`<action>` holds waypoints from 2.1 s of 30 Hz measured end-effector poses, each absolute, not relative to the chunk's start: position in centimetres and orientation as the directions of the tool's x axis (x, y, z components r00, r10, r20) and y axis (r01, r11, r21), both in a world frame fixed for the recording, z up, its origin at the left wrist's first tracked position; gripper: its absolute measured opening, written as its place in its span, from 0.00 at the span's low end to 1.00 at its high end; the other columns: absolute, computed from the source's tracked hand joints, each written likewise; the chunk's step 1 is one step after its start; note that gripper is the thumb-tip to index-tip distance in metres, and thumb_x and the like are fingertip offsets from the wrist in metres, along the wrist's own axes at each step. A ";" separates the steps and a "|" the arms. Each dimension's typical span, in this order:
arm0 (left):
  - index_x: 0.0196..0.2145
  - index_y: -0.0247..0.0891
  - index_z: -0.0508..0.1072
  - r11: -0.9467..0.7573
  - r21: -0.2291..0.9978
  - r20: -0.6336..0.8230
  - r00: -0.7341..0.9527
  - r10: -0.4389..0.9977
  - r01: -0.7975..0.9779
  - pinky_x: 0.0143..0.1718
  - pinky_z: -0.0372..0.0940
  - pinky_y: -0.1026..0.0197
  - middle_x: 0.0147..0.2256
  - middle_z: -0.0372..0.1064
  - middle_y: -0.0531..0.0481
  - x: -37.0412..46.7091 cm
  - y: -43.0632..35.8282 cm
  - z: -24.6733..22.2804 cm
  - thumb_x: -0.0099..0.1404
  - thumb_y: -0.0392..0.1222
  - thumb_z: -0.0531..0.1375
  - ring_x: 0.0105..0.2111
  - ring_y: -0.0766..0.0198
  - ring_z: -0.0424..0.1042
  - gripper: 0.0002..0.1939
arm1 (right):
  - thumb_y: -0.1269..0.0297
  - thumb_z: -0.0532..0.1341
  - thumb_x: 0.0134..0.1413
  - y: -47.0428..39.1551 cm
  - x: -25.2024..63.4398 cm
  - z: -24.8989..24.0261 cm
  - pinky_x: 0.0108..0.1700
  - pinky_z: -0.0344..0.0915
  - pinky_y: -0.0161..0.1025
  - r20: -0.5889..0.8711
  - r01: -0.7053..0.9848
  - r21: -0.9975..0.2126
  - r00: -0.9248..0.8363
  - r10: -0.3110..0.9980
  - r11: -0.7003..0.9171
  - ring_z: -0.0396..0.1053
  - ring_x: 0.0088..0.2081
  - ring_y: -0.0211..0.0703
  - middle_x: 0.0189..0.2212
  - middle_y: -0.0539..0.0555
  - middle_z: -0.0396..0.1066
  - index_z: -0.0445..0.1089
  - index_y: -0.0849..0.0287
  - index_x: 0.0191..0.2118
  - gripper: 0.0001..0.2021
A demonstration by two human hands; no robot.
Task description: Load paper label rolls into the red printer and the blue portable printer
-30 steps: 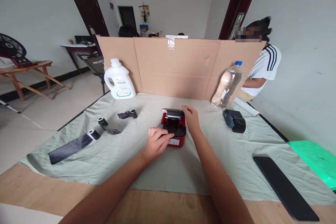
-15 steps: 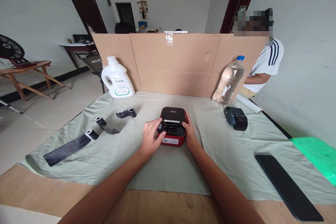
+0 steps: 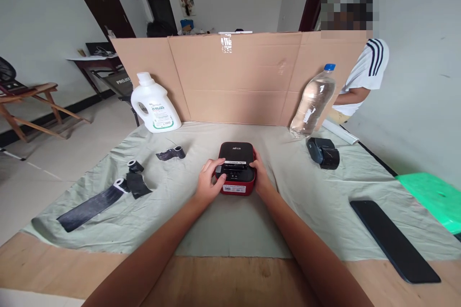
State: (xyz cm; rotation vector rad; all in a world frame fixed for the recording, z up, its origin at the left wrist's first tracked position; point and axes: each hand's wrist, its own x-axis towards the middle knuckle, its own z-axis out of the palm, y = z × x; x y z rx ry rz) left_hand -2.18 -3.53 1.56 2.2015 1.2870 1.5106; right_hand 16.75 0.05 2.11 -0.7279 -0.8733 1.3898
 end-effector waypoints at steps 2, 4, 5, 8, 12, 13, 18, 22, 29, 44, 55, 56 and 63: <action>0.54 0.41 0.70 -0.613 0.575 0.676 0.106 0.729 0.542 0.44 0.63 0.54 0.44 0.72 0.45 -2.1 -3.5 1.5 0.67 0.44 0.56 0.42 0.56 0.72 0.18 | 0.65 0.59 0.39 0.0 16.5 2.2 0.65 0.63 0.52 0.083 -0.523 -0.849 0.003 0.997 0.072 0.64 0.63 0.54 0.55 0.45 0.75 0.72 0.47 0.56 0.32; 0.54 0.41 0.70 -0.609 0.586 0.673 0.097 0.733 0.535 0.45 0.63 0.54 0.44 0.73 0.45 -2.0 -3.5 1.5 0.68 0.44 0.56 0.42 0.56 0.72 0.18 | 0.64 0.60 0.39 -0.2 16.3 2.1 0.64 0.63 0.51 0.094 -0.528 -0.844 0.033 0.995 0.098 0.66 0.62 0.55 0.55 0.45 0.75 0.73 0.47 0.55 0.31; 0.54 0.41 0.70 -0.605 0.593 0.672 0.088 0.736 0.531 0.46 0.63 0.54 0.44 0.73 0.44 -1.9 -3.6 1.4 0.68 0.44 0.56 0.43 0.56 0.73 0.18 | 0.64 0.60 0.39 -0.2 16.3 2.0 0.64 0.63 0.51 0.105 -0.527 -0.842 0.048 0.993 0.114 0.66 0.61 0.54 0.55 0.45 0.74 0.73 0.47 0.55 0.31; 0.54 0.40 0.69 -0.609 0.613 0.679 0.060 0.732 0.504 0.49 0.64 0.53 0.47 0.73 0.43 -1.7 -3.8 1.1 0.69 0.45 0.55 0.47 0.54 0.73 0.18 | 0.60 0.62 0.44 -0.4 16.2 1.5 0.65 0.61 0.52 0.146 -0.504 -0.849 0.062 0.987 0.157 0.66 0.62 0.55 0.57 0.47 0.73 0.72 0.48 0.57 0.29; 0.61 0.40 0.64 -0.634 0.627 0.684 0.070 0.726 0.453 0.58 0.63 0.48 0.59 0.67 0.38 -1.4 -3.8 0.7 0.70 0.44 0.53 0.60 0.51 0.67 0.23 | 0.46 0.62 0.53 -0.5 16.3 0.9 0.65 0.61 0.54 0.191 -0.439 -0.877 0.050 0.980 0.193 0.66 0.63 0.55 0.59 0.50 0.71 0.68 0.49 0.61 0.30; 0.63 0.40 0.63 -0.638 0.626 0.684 0.076 0.725 0.448 0.60 0.61 0.47 0.62 0.64 0.38 -1.4 -3.8 0.6 0.70 0.43 0.53 0.62 0.51 0.64 0.24 | 0.43 0.61 0.55 -0.5 16.2 0.9 0.65 0.61 0.54 0.201 -0.419 -0.885 0.046 0.979 0.201 0.65 0.63 0.54 0.60 0.51 0.71 0.67 0.49 0.62 0.31; 0.65 0.39 0.61 -0.647 0.621 0.701 0.054 0.711 0.442 0.64 0.59 0.46 0.64 0.62 0.38 -1.7 -3.7 0.6 0.69 0.42 0.55 0.64 0.51 0.62 0.27 | 0.40 0.58 0.58 -0.6 16.0 0.7 0.66 0.61 0.53 0.210 -0.381 -0.901 0.036 0.977 0.207 0.63 0.65 0.52 0.60 0.50 0.71 0.63 0.48 0.65 0.33; 0.62 0.39 0.63 -0.599 0.645 0.661 0.046 0.749 0.474 0.56 0.64 0.50 0.57 0.69 0.39 -2.1 -3.8 0.7 0.67 0.43 0.57 0.57 0.52 0.69 0.26 | 0.47 0.60 0.56 -0.4 16.1 0.8 0.67 0.58 0.55 0.179 -0.475 -0.862 0.041 0.983 0.177 0.63 0.65 0.53 0.59 0.50 0.72 0.66 0.49 0.63 0.30; 0.46 0.39 0.70 -0.571 0.630 0.674 -0.007 0.738 0.526 0.41 0.64 0.56 0.41 0.74 0.46 -2.2 -3.0 0.3 0.66 0.41 0.56 0.33 0.61 0.68 0.12 | 0.59 0.63 0.45 0.1 16.8 0.8 0.65 0.61 0.54 0.157 -0.421 -0.891 0.061 0.986 0.168 0.66 0.62 0.56 0.58 0.50 0.72 0.71 0.49 0.56 0.28; 0.58 0.46 0.70 0.077 0.305 0.176 -0.136 0.975 0.949 0.61 0.54 0.40 0.61 0.67 0.43 -16.4 2.5 6.0 0.63 0.39 0.59 0.61 0.43 0.63 0.24 | 0.47 0.61 0.58 0.0 16.7 -0.6 0.68 0.57 0.55 0.200 -0.431 -0.876 0.085 0.976 0.217 0.63 0.65 0.53 0.62 0.50 0.69 0.69 0.48 0.59 0.25; 0.50 0.47 0.73 0.082 0.125 0.095 -0.094 0.991 0.989 0.53 0.60 0.51 0.43 0.79 0.47 -18.4 -2.2 9.1 0.65 0.48 0.58 0.45 0.51 0.76 0.16 | 0.49 0.62 0.58 -0.1 16.8 -0.5 0.68 0.58 0.54 0.212 -0.438 -0.869 0.092 0.973 0.231 0.64 0.64 0.52 0.61 0.49 0.70 0.71 0.47 0.58 0.23; 0.50 0.48 0.74 0.074 0.100 0.073 -0.082 0.994 0.992 0.53 0.60 0.51 0.43 0.79 0.48 -18.4 -3.0 9.2 0.65 0.48 0.58 0.45 0.51 0.76 0.16 | 0.49 0.62 0.58 0.0 16.7 -0.4 0.67 0.59 0.54 0.210 -0.438 -0.869 0.093 0.973 0.230 0.64 0.64 0.53 0.61 0.50 0.70 0.71 0.48 0.58 0.23; 0.53 0.48 0.76 0.041 0.075 0.073 -0.047 0.996 0.996 0.55 0.62 0.46 0.47 0.78 0.43 -18.4 -6.4 8.8 0.63 0.45 0.61 0.51 0.45 0.75 0.20 | 0.46 0.61 0.59 -1.6 16.9 -0.3 0.70 0.54 0.60 0.184 -0.337 -0.914 0.150 0.971 0.226 0.63 0.65 0.57 0.61 0.51 0.70 0.72 0.47 0.58 0.24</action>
